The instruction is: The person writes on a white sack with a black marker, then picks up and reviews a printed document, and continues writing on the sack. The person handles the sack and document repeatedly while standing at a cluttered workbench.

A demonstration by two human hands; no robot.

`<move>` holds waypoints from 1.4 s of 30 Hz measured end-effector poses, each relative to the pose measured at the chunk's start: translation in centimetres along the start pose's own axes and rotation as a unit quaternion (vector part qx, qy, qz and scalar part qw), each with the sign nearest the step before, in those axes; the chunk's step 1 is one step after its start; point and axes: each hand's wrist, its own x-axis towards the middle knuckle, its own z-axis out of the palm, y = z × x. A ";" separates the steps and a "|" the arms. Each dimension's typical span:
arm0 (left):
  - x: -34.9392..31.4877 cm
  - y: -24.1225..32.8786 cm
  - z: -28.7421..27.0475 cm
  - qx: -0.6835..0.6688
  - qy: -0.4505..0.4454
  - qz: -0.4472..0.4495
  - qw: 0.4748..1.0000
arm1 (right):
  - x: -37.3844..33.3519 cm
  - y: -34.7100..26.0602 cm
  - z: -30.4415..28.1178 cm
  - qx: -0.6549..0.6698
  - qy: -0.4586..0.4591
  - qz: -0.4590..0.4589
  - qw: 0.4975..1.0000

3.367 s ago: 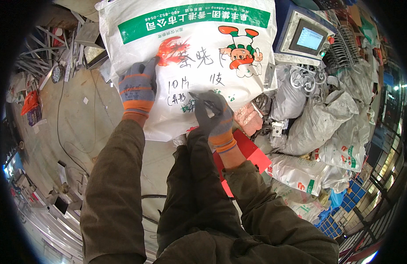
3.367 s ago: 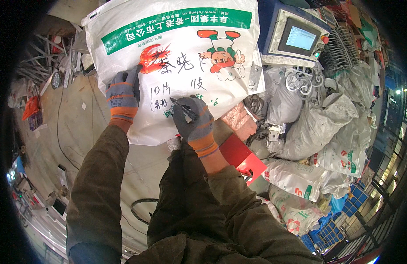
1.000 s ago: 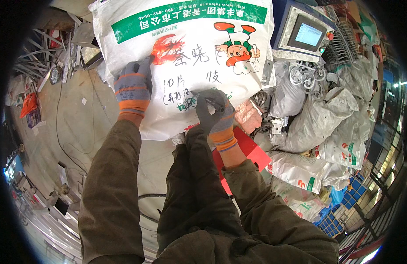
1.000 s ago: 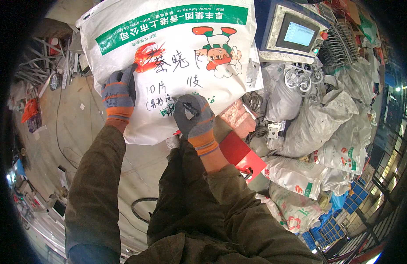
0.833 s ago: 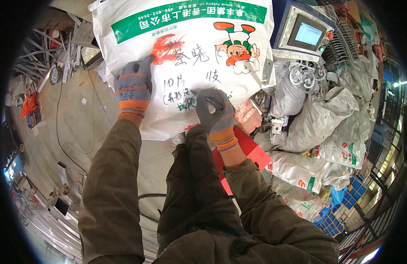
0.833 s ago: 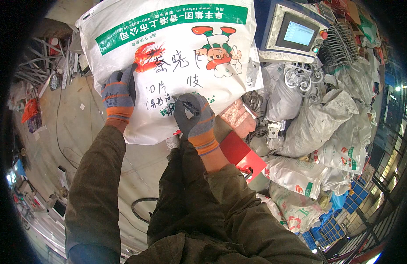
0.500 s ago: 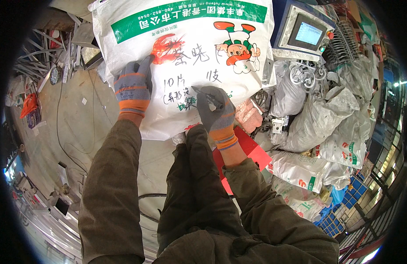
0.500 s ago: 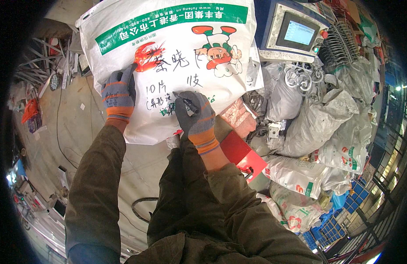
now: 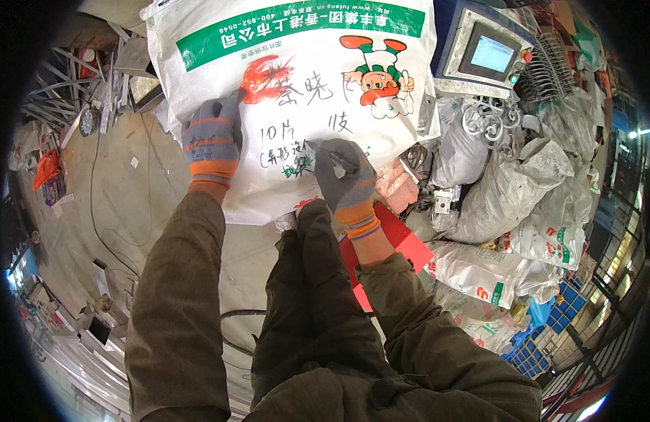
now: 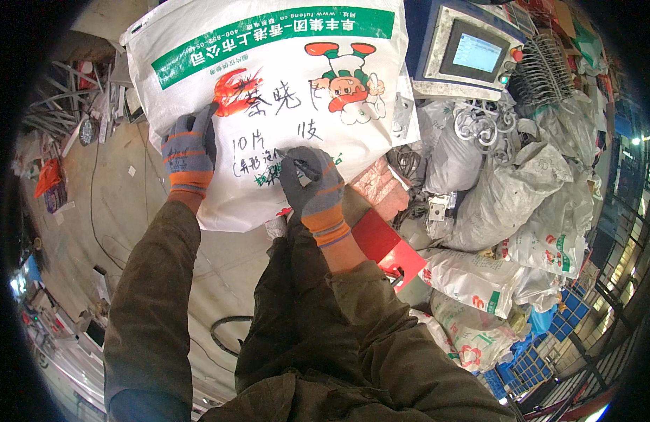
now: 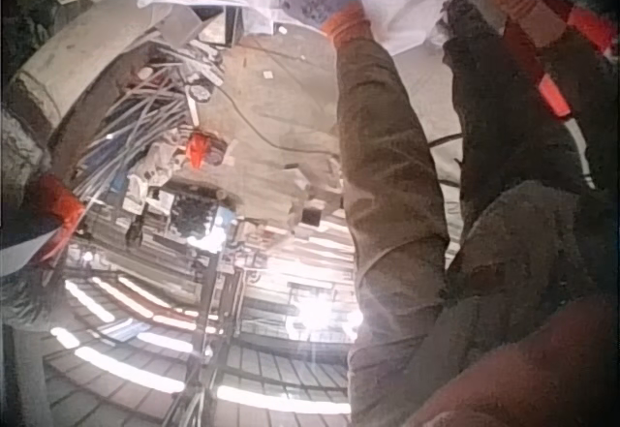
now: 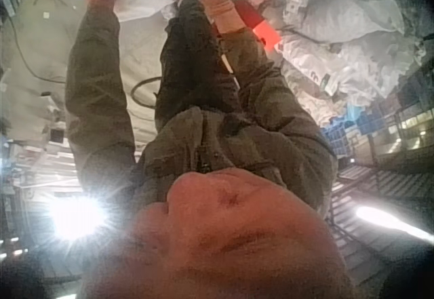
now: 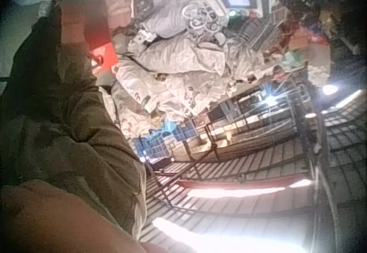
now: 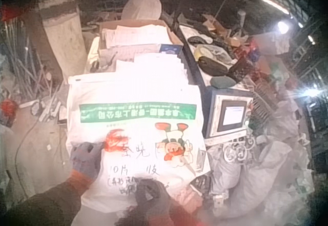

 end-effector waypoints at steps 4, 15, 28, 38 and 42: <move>0.0 0.1 -0.1 0.005 0.005 0.002 1.000 | 0.0 -0.2 0.0 -0.013 0.003 0.031 0.999; 0.0 -0.1 0.2 0.013 0.007 0.000 1.000 | -0.1 0.8 -0.1 -0.053 -0.036 0.007 0.998; 0.0 0.2 -0.1 0.025 -0.005 -0.003 1.000 | -0.1 0.4 0.1 -0.013 0.016 0.028 0.999; 0.0 0.1 -0.1 0.022 -0.007 -0.004 1.000 | 0.1 0.5 0.0 -0.068 0.001 -0.005 0.998; 0.0 0.1 0.0 0.018 -0.004 -0.004 1.000 | -0.3 1.0 0.1 -0.040 0.007 0.016 0.999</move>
